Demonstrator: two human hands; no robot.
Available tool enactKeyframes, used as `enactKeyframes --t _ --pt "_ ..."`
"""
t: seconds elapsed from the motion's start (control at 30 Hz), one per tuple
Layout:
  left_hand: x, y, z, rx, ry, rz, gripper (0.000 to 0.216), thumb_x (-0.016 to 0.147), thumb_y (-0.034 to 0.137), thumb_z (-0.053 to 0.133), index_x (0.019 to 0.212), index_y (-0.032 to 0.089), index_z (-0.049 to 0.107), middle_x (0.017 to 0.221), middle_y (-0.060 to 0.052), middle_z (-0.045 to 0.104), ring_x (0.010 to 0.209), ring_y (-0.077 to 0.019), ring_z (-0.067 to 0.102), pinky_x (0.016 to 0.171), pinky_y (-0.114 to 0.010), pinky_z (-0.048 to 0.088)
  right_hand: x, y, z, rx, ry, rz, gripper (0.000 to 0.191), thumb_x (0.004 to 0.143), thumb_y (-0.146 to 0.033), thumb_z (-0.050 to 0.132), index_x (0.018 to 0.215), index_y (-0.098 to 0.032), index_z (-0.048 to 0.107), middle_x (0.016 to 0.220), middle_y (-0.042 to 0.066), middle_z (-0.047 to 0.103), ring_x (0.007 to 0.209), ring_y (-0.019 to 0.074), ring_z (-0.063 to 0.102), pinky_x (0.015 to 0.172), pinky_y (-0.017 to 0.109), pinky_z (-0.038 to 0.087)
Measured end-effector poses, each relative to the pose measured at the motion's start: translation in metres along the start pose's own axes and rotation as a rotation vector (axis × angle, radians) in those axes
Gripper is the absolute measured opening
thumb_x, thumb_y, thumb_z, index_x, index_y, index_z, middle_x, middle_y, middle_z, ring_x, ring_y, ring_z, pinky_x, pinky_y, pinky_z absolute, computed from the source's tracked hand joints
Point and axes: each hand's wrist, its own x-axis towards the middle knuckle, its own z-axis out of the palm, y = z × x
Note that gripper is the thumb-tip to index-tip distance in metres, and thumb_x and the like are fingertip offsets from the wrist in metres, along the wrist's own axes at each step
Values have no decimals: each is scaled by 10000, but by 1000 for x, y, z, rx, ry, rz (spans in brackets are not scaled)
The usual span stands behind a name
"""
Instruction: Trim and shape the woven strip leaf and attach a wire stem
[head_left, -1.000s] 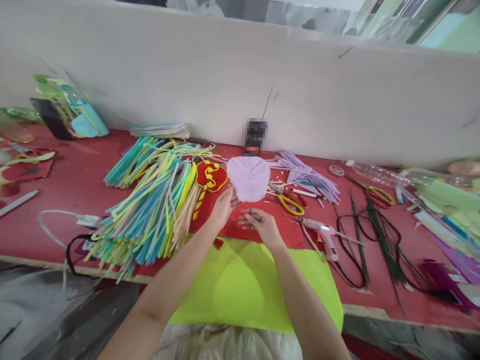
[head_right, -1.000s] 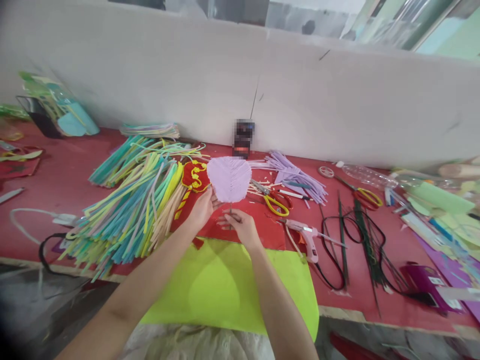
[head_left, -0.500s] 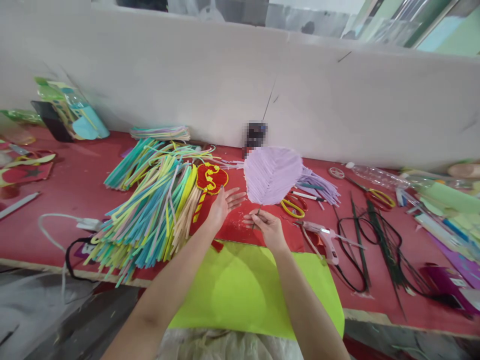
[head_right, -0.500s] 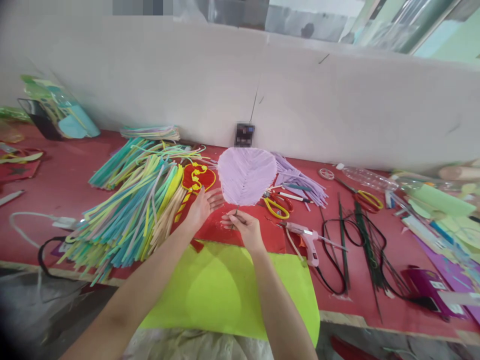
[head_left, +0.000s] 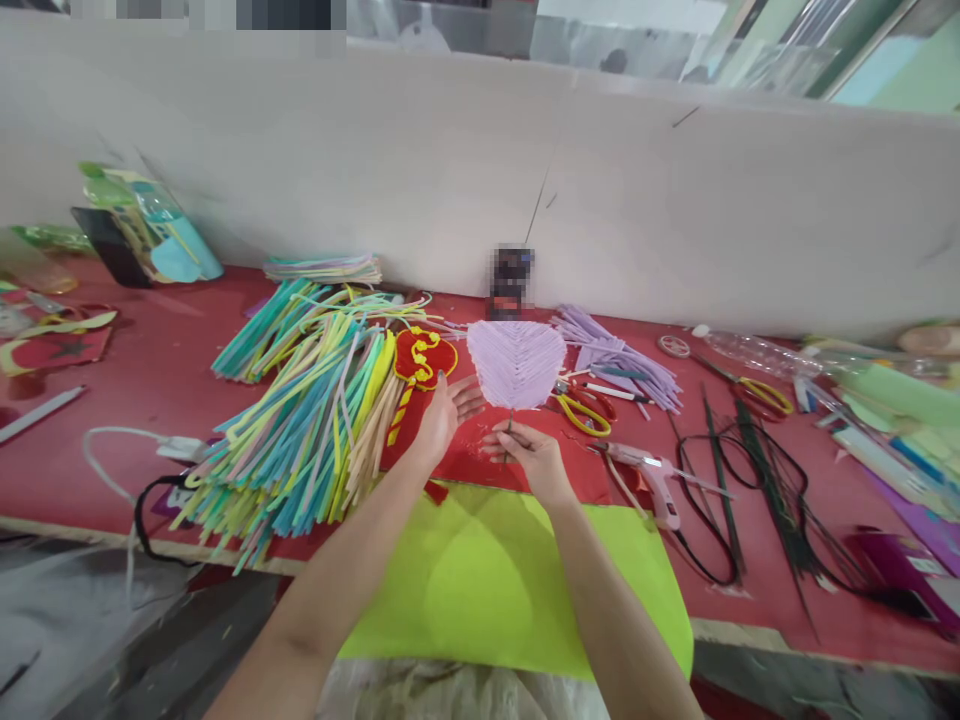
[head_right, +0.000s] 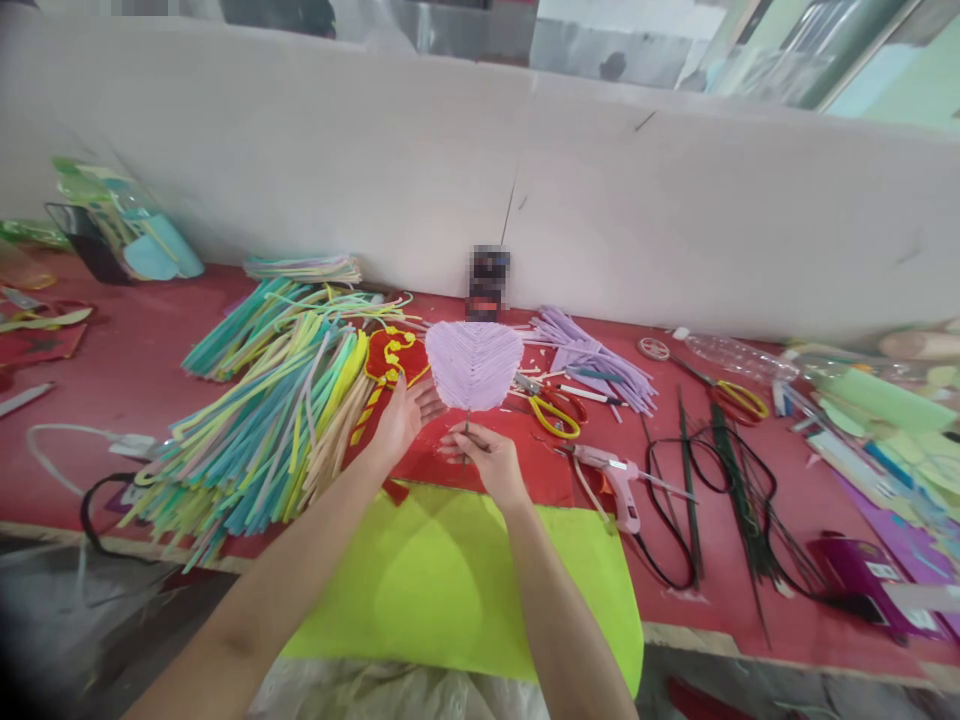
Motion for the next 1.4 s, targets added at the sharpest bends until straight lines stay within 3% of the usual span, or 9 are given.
enactKeyframes --t 0.2,0.3,0.4,0.5,0.6,1.0,1.2,1.4 --pt "-8 0 6 -124 -93 72 501 820 591 424 997 173 637 1010 -91 681 1020 -190 610 912 -315 441 -2 1 3 -27 -60 54 304 651 -402 728 837 -172 661 800 63 724 713 211 699 659 339 575" --pt "-9 0 8 -175 -6 116 321 741 426 637 942 176 640 960 -59 699 1045 -184 607 949 -320 427 -2 2 7 -74 -88 128 345 622 -427 738 824 -161 654 783 66 721 708 217 699 627 329 573" --pt "-8 -1 9 -180 93 141 260 657 255 727 878 150 642 881 -55 713 1038 -201 616 967 -354 422 -3 5 12 -125 -120 163 366 636 -446 723 837 -154 634 763 62 716 661 193 694 589 290 565" --pt "-8 -2 12 -165 146 134 262 631 181 737 871 132 645 880 -71 717 1026 -224 623 966 -388 426 -4 9 16 -169 -63 128 371 719 -475 648 915 -169 572 642 7 680 449 132 623 411 218 488" --pt "-8 -3 13 -155 180 126 243 647 165 722 876 132 649 894 -71 718 1015 -221 628 970 -392 425 -4 14 19 -210 4 66 332 774 -508 574 845 -193 502 511 -50 597 312 100 518 303 185 378" --pt "-4 -16 13 -223 232 82 214 708 158 665 916 124 626 907 -76 713 947 -208 652 940 -395 455 -5 16 19 -160 -64 112 356 754 -531 580 754 -198 452 517 -39 612 338 105 551 326 178 363" --pt "-5 -19 13 -168 166 -43 158 702 127 659 860 117 652 861 -72 714 847 -187 667 864 -349 494 -4 15 18 -184 -11 122 400 710 -572 601 748 -201 456 504 -32 606 340 121 553 318 194 376" --pt "-3 -21 12 -158 212 -11 193 679 103 674 871 119 665 859 -63 714 811 -179 663 855 -358 488 -3 18 18 -195 -1 130 400 712 -577 588 757 -201 458 494 -31 605 331 117 546 319 188 375"
